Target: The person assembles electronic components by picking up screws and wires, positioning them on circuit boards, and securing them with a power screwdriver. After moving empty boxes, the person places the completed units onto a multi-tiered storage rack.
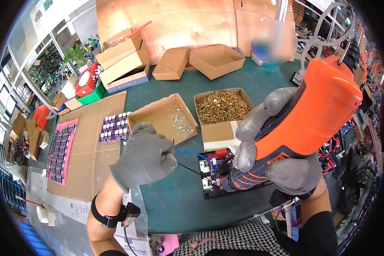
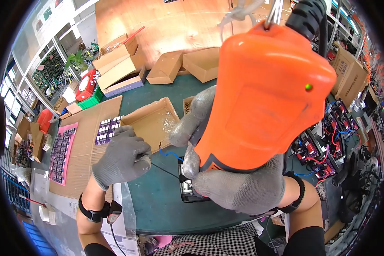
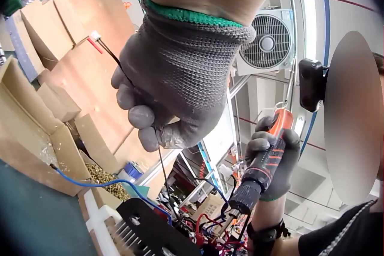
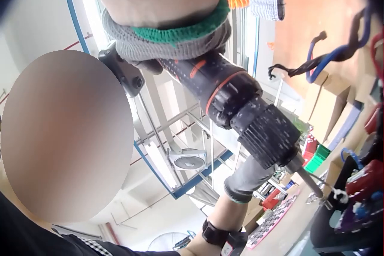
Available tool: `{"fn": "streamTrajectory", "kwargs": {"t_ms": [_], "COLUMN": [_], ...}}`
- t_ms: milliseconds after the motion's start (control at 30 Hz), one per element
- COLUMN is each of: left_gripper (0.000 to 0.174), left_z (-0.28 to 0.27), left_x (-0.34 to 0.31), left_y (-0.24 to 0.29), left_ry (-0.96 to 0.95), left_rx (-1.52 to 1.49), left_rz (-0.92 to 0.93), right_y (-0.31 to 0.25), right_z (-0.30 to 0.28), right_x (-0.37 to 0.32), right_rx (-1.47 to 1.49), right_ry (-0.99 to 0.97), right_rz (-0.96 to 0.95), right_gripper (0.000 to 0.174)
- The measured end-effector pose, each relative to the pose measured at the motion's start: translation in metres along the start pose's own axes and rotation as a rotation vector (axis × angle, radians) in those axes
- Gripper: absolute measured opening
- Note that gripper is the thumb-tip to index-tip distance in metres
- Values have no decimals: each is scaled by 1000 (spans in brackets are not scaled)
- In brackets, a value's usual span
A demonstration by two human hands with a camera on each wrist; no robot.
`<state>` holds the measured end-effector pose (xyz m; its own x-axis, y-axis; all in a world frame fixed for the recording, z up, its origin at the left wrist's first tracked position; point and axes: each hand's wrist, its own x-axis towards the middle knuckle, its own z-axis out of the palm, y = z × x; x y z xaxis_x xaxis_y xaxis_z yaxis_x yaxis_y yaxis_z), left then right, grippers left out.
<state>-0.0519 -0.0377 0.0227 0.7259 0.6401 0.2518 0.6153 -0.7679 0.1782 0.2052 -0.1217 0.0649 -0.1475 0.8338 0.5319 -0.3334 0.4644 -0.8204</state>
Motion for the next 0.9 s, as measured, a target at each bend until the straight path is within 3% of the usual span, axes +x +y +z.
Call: {"fn": "streamTrajectory", "kwargs": {"t_ms": [500,667,767,900], "left_gripper": [11,11,20,19], "left_z": [5,2,0,-2], "left_x": [16,18,20,20], "left_y": [-5,-8,-9,-12], "left_ry": [-8,-71,-117,-109], "left_rx": [26,59,76,74], "left_rz": [21,25,22,23], "right_y": [18,36,33,24], "right_z": [3,11,10,7], "right_x": [-2,-3,-4,-2], "right_rx": [10,120,56,-26], "right_ry": [-42,38,12,-5], "right_rz": [2,10,21,18], "right_gripper": [69,66,66,70]}}
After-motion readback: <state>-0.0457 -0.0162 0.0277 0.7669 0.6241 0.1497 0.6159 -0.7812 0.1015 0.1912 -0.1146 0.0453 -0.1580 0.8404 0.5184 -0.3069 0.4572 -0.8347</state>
